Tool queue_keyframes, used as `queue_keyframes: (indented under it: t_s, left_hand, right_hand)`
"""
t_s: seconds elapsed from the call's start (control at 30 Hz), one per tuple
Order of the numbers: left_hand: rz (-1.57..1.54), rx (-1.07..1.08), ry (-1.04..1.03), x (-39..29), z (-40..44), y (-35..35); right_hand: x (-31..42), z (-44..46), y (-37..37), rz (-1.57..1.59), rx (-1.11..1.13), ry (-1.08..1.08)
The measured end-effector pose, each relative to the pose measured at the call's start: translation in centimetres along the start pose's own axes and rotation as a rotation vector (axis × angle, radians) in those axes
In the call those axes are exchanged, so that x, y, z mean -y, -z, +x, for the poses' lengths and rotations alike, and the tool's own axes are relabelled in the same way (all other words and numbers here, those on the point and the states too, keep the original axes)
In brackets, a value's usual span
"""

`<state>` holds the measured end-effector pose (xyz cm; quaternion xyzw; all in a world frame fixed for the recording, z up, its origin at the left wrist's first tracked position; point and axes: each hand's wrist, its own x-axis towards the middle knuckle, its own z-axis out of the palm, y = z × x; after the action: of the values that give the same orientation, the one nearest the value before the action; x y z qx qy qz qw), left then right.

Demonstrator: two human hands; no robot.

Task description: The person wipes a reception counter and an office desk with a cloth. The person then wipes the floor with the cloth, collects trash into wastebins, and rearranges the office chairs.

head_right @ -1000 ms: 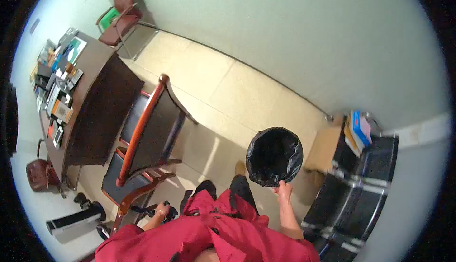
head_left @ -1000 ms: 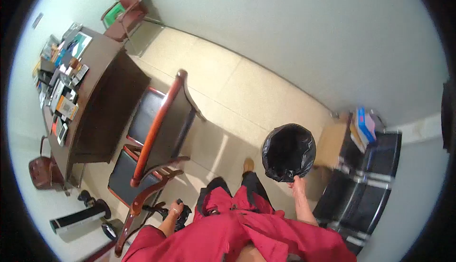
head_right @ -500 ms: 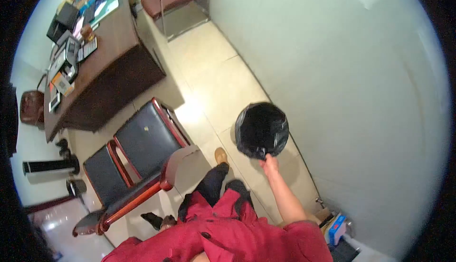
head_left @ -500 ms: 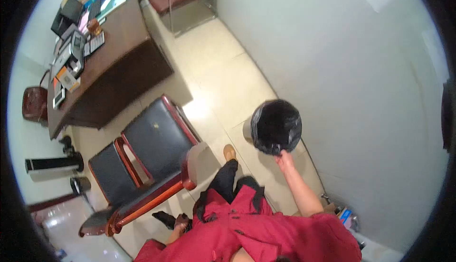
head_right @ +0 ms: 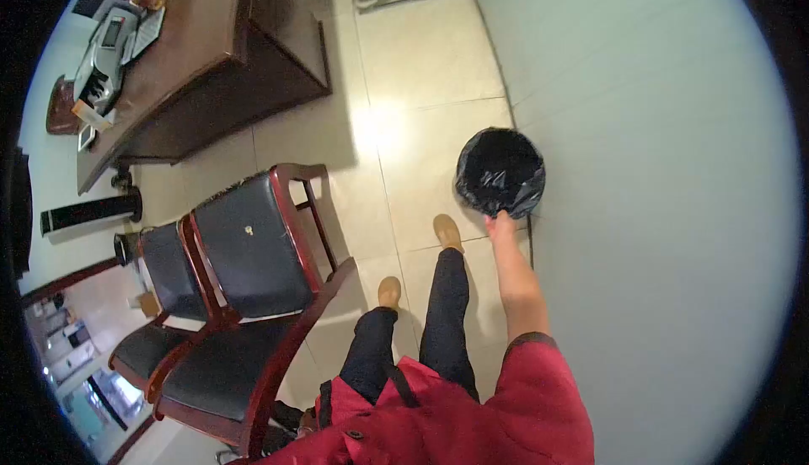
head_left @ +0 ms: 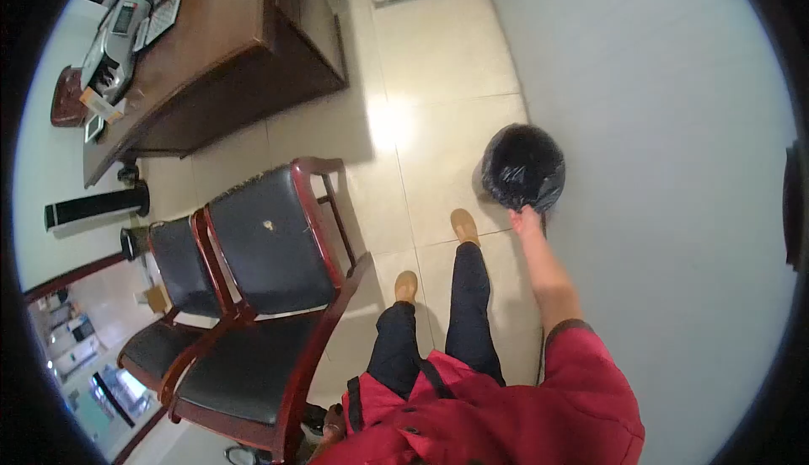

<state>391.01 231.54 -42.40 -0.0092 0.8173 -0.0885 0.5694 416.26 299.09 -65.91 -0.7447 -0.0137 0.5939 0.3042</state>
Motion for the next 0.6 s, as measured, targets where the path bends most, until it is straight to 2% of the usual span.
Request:
queue_keyframes:
  t_s: [0.07, 0.1, 0.2, 0.23, 0.27, 0.3, 0.37, 0.4, 0.43, 0.47, 0.5, 0.57, 0.6]
  left_hand:
    - [-0.032, 0.005, 0.067, -1.5, -1.3, -2.2]
    - [-0.042, 0.007, 0.099, -2.0, -1.8, -3.4]
    - [-0.092, 0.025, 0.191, -5.2, -4.0, -6.0]
    - [-0.111, 0.031, 0.208, -6.6, -4.8, -5.9]
    - [-0.184, 0.005, 0.116, -16.4, -9.4, -2.7]
    - [-0.187, 0.022, 0.198, -15.2, -8.3, -4.3]
    - [-0.306, 0.025, 0.295, -12.2, -7.3, -7.7]
    - [-0.392, 0.025, 0.327, -10.8, -6.9, -9.3]
    - [-0.458, 0.037, 0.375, -10.4, -6.8, -10.4]
    - [-0.295, 0.064, 0.422, -13.4, -8.0, -9.3]
    - [-0.308, 0.068, 0.444, -15.2, -8.6, -8.8]
    - [0.005, 0.149, 0.446, -17.3, -9.4, -8.7]
    - [-0.078, 0.084, 0.343, -16.4, -10.0, -9.5]
  right_hand:
    - [1.1, 5.6, -2.0, 0.002, -0.027, -0.066]
    - [1.3, 7.9, -2.4, 0.017, -0.002, -0.015]
    - [2.1, 14.3, -4.2, -0.066, -0.031, -0.068]
    - [2.1, 15.5, -4.3, -0.013, -0.046, -0.028]
    - [2.2, 16.4, -4.5, 0.042, -0.062, 0.012]
    - [2.1, 17.3, -4.4, 0.022, -0.06, -0.002]
    - [2.1, 18.4, -3.9, 0.148, 0.093, -0.031]
    - [2.4, 19.4, -3.8, -0.041, 0.038, -0.07]
    - [2.6, 20.4, -4.6, -0.064, 0.043, -0.083]
    - [2.3, 21.1, -4.4, -0.004, 0.01, -0.106]
    - [1.9, 21.6, -4.3, 0.057, -0.022, -0.125]
    - [1.9, 21.5, -4.5, 0.082, -0.074, -0.178]
    - [1.8, 22.4, -4.0, 0.106, -0.054, -0.264]
